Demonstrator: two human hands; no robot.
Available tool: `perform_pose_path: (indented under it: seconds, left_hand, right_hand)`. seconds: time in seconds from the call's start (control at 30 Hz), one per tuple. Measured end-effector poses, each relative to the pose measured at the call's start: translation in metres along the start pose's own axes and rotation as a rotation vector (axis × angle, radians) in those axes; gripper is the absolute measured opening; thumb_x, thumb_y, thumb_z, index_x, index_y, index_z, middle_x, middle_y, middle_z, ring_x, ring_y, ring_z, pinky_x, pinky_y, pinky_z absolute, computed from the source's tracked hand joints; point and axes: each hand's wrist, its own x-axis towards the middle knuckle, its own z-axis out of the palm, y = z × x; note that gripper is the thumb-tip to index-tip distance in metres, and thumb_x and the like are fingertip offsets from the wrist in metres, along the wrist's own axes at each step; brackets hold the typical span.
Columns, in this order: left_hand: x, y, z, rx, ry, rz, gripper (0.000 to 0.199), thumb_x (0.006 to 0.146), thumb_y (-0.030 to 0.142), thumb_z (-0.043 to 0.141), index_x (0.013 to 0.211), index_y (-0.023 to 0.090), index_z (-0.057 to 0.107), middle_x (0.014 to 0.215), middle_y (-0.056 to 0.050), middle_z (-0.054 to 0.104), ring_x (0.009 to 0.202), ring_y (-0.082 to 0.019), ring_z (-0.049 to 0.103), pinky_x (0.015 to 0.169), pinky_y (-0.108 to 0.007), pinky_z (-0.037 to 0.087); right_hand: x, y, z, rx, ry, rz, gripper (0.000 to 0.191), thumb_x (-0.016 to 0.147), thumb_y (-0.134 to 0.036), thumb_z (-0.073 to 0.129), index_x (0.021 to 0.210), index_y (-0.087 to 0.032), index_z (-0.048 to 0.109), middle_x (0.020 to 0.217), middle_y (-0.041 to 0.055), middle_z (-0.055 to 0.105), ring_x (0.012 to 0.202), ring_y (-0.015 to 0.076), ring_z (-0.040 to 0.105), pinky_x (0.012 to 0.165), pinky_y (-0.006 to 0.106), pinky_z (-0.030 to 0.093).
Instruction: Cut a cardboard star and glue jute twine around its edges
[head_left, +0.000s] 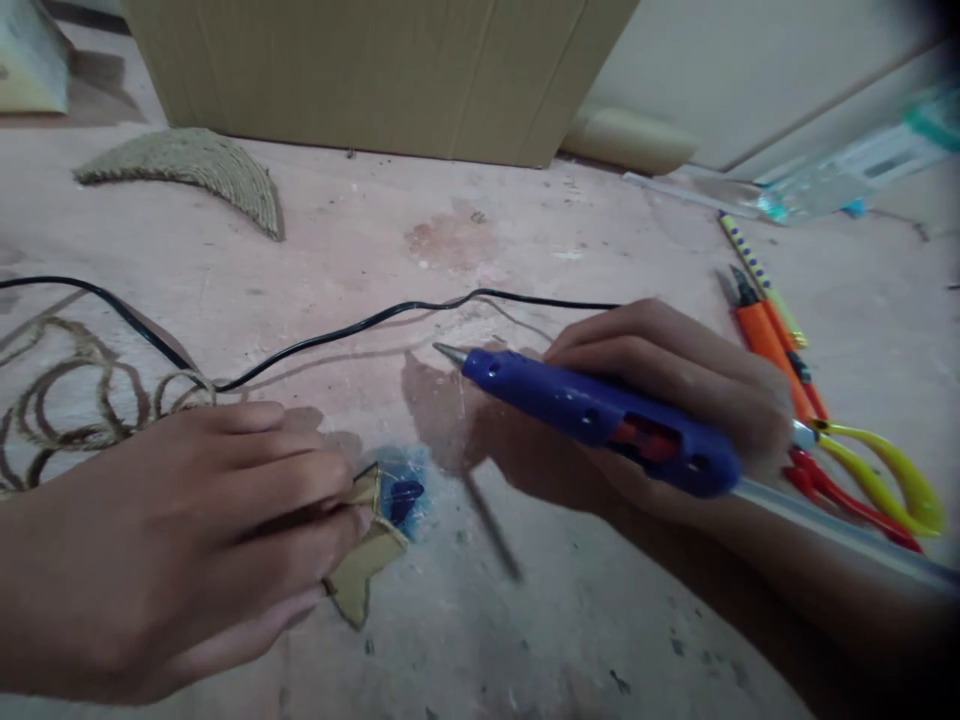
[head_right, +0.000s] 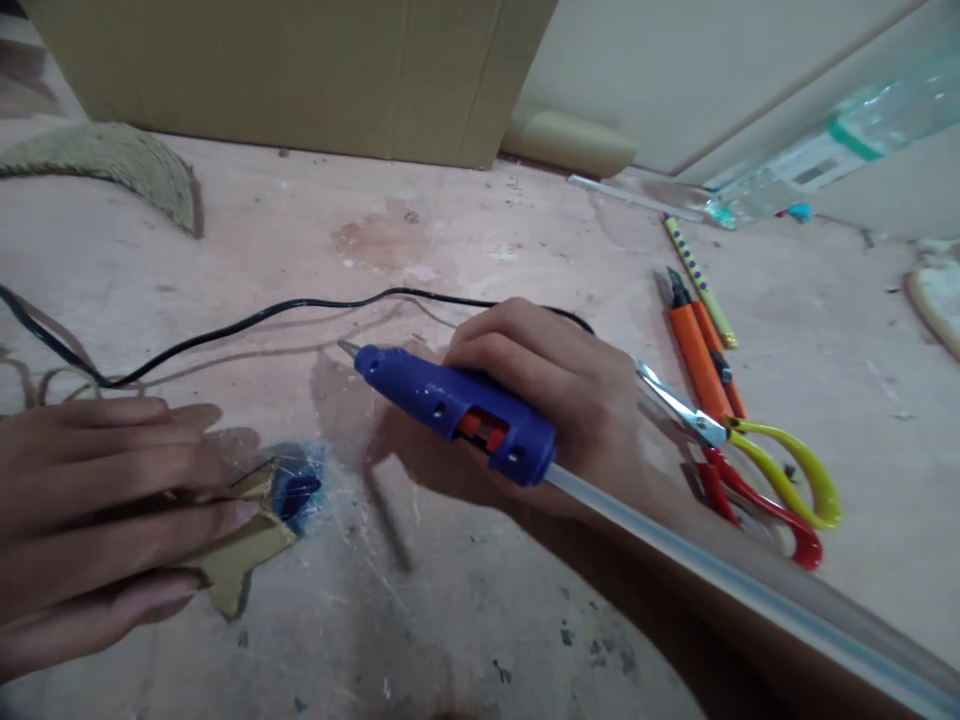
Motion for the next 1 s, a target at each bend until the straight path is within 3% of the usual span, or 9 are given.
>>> perform_pose_path:
  seconds: [0.13,0.2,0.27,0.4,0.5,0.57,0.63,0.8,1.0]
  left_hand:
    - [0.001,-0.003,-0.002,-0.003,-0.040,0.024,0.033,0.106,0.026,0.055,0.137,0.018,0.062,0.124,-0.011,0.081,0.111,-0.029,0.077,0.097,-0.046,0.066]
    - [0.003,-0.005,-0.003,-0.030,-0.049,-0.013,0.028,0.104,0.027,0.055,0.130,0.021,0.061,0.114,-0.010,0.080,0.101,-0.029,0.077,0.086,-0.045,0.066]
    - [0.006,-0.006,-0.004,-0.001,-0.061,-0.041,0.023,0.102,0.027,0.055,0.124,0.022,0.060,0.108,-0.009,0.079,0.096,-0.029,0.076,0.082,-0.045,0.064]
    - [0.008,0.000,-0.003,0.136,-0.040,-0.046,0.019,0.104,0.029,0.054,0.118,0.020,0.062,0.103,-0.010,0.079,0.093,-0.030,0.076,0.076,-0.044,0.059]
    - [0.008,0.012,-0.003,0.209,-0.011,-0.085,0.012,0.105,0.031,0.053,0.098,0.023,0.058,0.082,-0.004,0.070,0.070,-0.025,0.067,0.061,-0.040,0.048]
    - [0.008,0.021,-0.003,0.239,-0.011,-0.139,0.017,0.105,0.034,0.051,0.092,0.025,0.057,0.075,-0.003,0.068,0.063,-0.024,0.062,0.058,-0.039,0.043]
    - [0.007,0.029,-0.002,0.244,-0.022,-0.188,0.021,0.104,0.034,0.049,0.086,0.026,0.056,0.070,-0.002,0.067,0.059,-0.024,0.060,0.057,-0.039,0.040]
    - [0.004,0.045,0.002,0.261,-0.011,-0.239,0.022,0.098,0.026,0.048,0.078,0.027,0.056,0.063,-0.001,0.064,0.053,-0.024,0.058,0.055,-0.038,0.031]
    - [0.002,0.051,0.005,0.254,-0.007,-0.219,0.022,0.098,0.021,0.047,0.078,0.026,0.055,0.063,0.001,0.059,0.053,-0.023,0.056,0.057,-0.038,0.032]
  right_hand:
    - [0.018,0.036,-0.014,-0.321,-0.211,-0.144,0.047,0.106,-0.062,0.066,0.138,-0.029,0.075,0.136,0.0158,0.074,0.120,0.0393,0.068,0.103,0.063,0.050]
    - [0.027,0.050,-0.025,-0.433,-0.285,-0.164,0.045,0.117,-0.044,0.043,0.151,-0.030,0.069,0.151,0.0156,0.069,0.135,0.0401,0.062,0.108,0.064,0.046]
    - [0.034,0.052,-0.037,-0.484,-0.331,-0.176,0.053,0.115,-0.025,0.031,0.155,-0.028,0.066,0.156,0.0153,0.066,0.144,0.0401,0.058,0.108,0.063,0.045]
    - [0.034,0.009,-0.043,-0.434,-0.253,-0.170,0.029,0.109,-0.022,0.049,0.125,-0.023,0.073,0.123,0.0161,0.076,0.120,0.0368,0.066,0.098,0.054,0.050]
    - [0.018,-0.045,-0.027,-0.162,-0.186,-0.085,0.011,0.108,-0.023,0.060,0.099,-0.023,0.065,0.095,0.0077,0.075,0.089,0.0270,0.066,0.081,0.046,0.046]
    - [0.005,-0.075,-0.010,-0.142,-0.198,0.001,0.008,0.109,-0.028,0.064,0.107,-0.021,0.066,0.104,0.0072,0.078,0.096,0.0277,0.070,0.087,0.047,0.044]
    - [-0.005,-0.094,0.007,-0.066,-0.227,0.006,0.031,0.113,-0.046,0.062,0.124,-0.016,0.066,0.118,0.0126,0.079,0.108,0.0322,0.070,0.092,0.049,0.045]
    - [-0.011,-0.107,0.035,-0.035,-0.236,0.088,0.057,0.107,-0.064,0.069,0.130,-0.012,0.068,0.121,0.0175,0.079,0.107,0.0353,0.066,0.087,0.047,0.041]
    - [-0.007,-0.107,0.041,0.006,-0.224,0.082,0.040,0.100,-0.041,0.077,0.128,-0.013,0.070,0.122,0.0153,0.077,0.109,0.0347,0.063,0.089,0.048,0.040]
